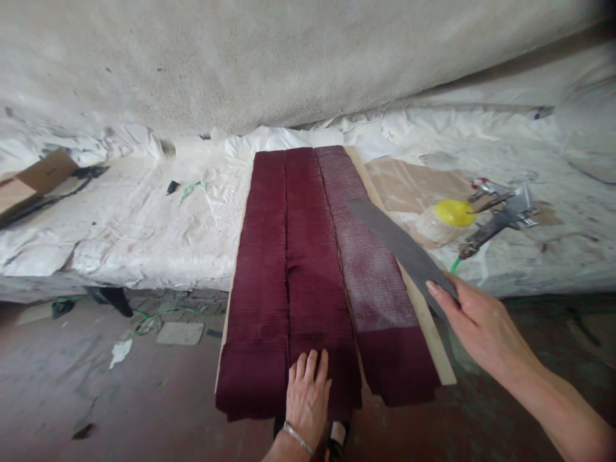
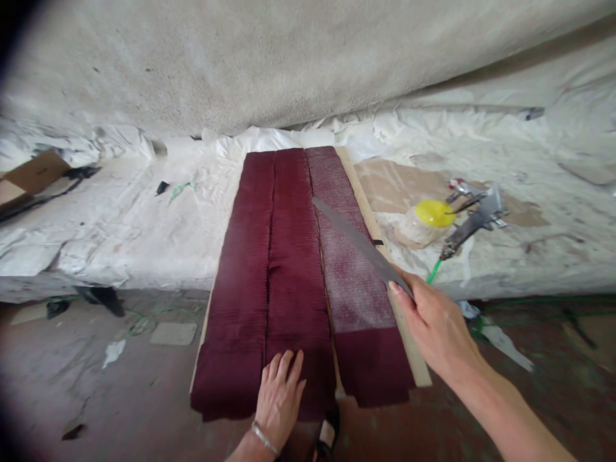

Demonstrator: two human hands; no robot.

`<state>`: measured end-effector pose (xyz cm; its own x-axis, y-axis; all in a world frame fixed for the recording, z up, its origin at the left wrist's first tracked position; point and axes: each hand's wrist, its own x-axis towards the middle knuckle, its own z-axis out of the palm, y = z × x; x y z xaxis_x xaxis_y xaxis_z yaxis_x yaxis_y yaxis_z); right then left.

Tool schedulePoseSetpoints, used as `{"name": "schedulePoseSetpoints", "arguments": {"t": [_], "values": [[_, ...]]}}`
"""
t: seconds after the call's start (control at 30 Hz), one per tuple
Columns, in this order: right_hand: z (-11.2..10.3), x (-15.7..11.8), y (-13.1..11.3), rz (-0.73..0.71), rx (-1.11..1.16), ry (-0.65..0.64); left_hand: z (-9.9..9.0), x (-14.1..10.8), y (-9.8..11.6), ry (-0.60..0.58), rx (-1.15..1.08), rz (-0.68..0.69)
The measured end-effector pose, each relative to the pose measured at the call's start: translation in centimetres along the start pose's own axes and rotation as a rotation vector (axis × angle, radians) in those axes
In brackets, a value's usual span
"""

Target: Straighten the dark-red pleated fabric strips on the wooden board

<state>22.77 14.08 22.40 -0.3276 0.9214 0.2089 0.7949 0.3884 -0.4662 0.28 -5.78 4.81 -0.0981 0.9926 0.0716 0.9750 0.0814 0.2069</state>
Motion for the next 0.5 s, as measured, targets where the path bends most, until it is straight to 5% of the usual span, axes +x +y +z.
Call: {"name": "schedulePoseSetpoints", "arguments": {"t": [0.3,0.4,0.5], "values": [[2.1,-5.4,-4.2,-0.056,0.093,0.029,-0.9,-0.3,-0.5,0.091,-0.147,0.011],[2.9,-7.3,-6.3,-0.144,0.062,0.044,-2.8,-0.3,-0.6,0.068,-0.537,-0.13],[4.3,-9.1,-8.4,-0.268,-0.047,0.013,-5.9,-0.8,-1.9,0.036,-1.207,-0.496]]}}
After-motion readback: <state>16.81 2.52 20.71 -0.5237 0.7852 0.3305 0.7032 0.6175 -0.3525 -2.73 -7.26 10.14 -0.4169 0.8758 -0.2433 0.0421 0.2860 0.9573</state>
